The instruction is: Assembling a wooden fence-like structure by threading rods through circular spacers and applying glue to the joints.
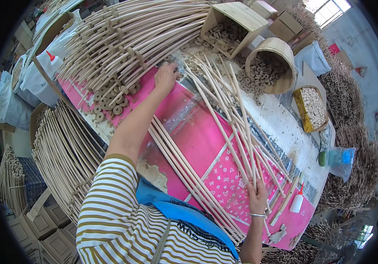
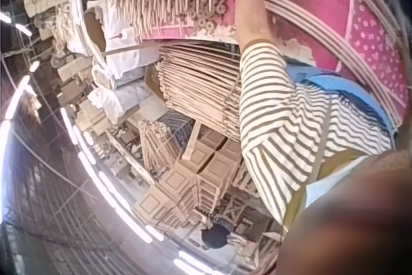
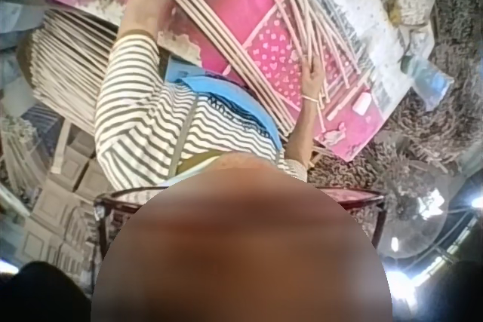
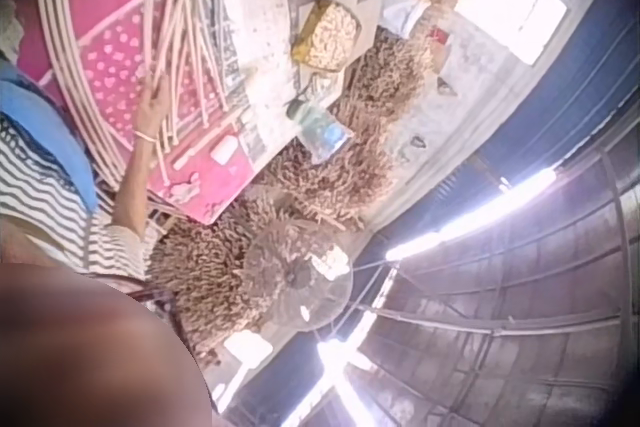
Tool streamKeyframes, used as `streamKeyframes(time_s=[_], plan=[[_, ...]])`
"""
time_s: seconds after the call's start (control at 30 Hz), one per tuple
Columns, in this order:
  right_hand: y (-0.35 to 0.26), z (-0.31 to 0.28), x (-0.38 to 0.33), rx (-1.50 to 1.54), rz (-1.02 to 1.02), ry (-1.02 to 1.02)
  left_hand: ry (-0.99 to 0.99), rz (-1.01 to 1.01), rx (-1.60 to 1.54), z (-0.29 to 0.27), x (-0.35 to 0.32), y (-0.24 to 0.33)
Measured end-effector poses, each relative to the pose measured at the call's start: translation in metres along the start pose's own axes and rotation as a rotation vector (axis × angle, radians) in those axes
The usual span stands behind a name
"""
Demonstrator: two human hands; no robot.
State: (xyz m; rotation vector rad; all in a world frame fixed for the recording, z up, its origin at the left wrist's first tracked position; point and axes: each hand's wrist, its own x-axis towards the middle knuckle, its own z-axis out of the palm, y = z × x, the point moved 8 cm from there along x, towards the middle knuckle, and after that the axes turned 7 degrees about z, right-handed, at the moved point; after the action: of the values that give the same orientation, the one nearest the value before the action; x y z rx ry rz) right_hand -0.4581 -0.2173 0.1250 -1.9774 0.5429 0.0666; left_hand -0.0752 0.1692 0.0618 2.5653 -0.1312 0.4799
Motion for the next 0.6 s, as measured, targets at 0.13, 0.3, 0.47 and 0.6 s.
streamKeyframes(time_s=[0.13, 0.3, 0.47, 0.6], plan=[[-0.002, 0.002, 0.004, 0.000, 0.022, -0.009, 0.011, -0.066, -0.288, -0.006, 0.006, -0.006], [-0.006, 0.010, 0.010, 0.046, 0.028, -0.008, -0.244, -0.383, -1.292, 0.002, -0.021, 0.005], [-0.012, 0.018, 0.018, 0.017, -0.008, -0.037, -0.326, -0.511, -1.357, -0.004, -0.038, 0.008], [-0.014, 0.020, 0.018, -0.006, -0.028, -0.048, -0.342, -0.553, -1.378, -0.002, -0.043, 0.005]])
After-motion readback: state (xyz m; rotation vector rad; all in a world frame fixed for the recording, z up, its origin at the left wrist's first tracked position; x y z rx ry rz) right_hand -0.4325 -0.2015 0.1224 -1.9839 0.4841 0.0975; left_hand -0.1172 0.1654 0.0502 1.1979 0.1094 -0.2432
